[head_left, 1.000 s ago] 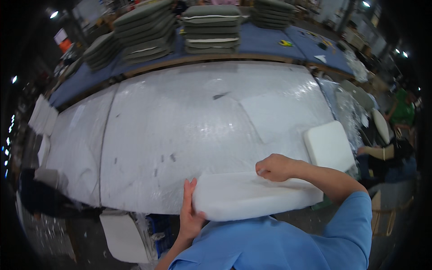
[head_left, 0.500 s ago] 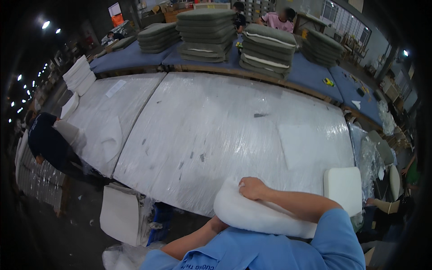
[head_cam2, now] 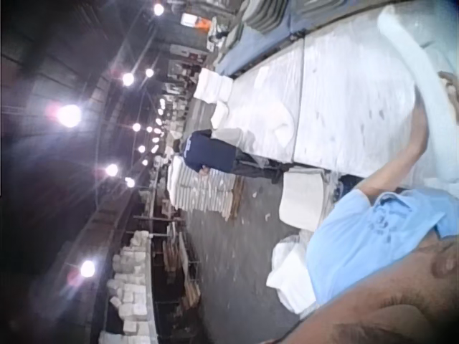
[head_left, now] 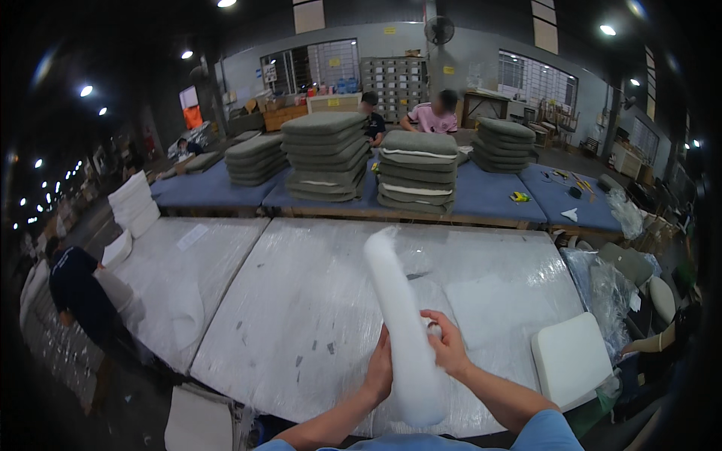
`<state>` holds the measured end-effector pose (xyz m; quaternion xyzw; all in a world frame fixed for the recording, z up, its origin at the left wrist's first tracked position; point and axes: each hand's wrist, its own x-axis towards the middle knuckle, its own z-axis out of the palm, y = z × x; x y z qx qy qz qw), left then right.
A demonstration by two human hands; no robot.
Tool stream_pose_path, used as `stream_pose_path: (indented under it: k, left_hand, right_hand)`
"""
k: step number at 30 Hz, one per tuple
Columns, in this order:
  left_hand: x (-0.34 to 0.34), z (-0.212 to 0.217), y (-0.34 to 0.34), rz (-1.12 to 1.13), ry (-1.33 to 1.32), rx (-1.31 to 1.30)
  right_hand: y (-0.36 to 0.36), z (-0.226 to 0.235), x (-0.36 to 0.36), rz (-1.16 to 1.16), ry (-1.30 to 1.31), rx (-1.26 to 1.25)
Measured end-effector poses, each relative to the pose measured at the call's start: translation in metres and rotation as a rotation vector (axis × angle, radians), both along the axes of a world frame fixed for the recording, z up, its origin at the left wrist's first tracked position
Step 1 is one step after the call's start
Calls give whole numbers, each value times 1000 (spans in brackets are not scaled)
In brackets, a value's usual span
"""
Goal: The person wraps a rectangular white foam piece in plastic film on a workbench. They smooth the film, fold edges, and roll the foam to compact it, then place it aside. Other workers are visible in the background handling similar items.
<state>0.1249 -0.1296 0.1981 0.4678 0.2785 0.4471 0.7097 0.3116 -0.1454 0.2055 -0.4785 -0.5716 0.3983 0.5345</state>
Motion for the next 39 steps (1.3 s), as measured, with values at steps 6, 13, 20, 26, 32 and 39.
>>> stream_pose_path:
  k: [6,13,20,26,32,39]
  left_hand:
    - [-3,-65,-36,18,146,232]
    - [-33,-89,-15,-164,112,-154]
    - [-25,-75,56,160,-1,-29]
    - [-15,-67,1,226,25,113]
    - [-13,-79,-62,258,30,250]
    - [29,3,-113,589,264,683]
  right_hand:
    - [-36,-68,-3,-24,210,-244]
    - [-46,-82,-1,-93,315,-241]
    - [-72,-89,-12,161,106,-378]
    - [-90,-100,1,222,134,-297]
    - [-70,-94,30,299,13,-129]
    - [-59,-41,29,211,217,-157]
